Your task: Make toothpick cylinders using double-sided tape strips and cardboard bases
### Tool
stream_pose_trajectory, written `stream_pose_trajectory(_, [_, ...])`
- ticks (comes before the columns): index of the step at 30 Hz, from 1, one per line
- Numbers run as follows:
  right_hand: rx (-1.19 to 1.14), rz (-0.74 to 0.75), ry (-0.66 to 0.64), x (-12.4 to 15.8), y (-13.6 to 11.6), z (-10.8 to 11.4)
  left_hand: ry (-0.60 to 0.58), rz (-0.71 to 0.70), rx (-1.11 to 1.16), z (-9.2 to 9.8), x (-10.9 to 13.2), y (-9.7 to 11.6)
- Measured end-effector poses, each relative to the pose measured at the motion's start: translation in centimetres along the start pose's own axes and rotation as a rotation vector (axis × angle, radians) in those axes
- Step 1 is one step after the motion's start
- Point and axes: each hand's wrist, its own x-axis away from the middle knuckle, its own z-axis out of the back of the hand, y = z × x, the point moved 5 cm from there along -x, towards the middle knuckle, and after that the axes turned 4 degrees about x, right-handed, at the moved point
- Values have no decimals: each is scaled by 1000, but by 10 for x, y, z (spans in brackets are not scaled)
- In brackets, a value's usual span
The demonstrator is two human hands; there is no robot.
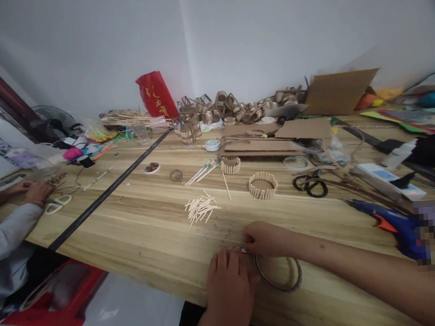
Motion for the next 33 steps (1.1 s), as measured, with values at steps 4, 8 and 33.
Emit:
stream_pose_trajectory(4, [-48,9,-24,0,3,1,-1,6,-17,-5,-2,2])
stream_pose_trajectory(8, [-140,-6,-59,0,11,0,27,-2,-42,-7,-1,2])
stream_pose_trajectory(33, [-358,-223,-181,41,65,-3,1,-37,-74,-7,-1,5])
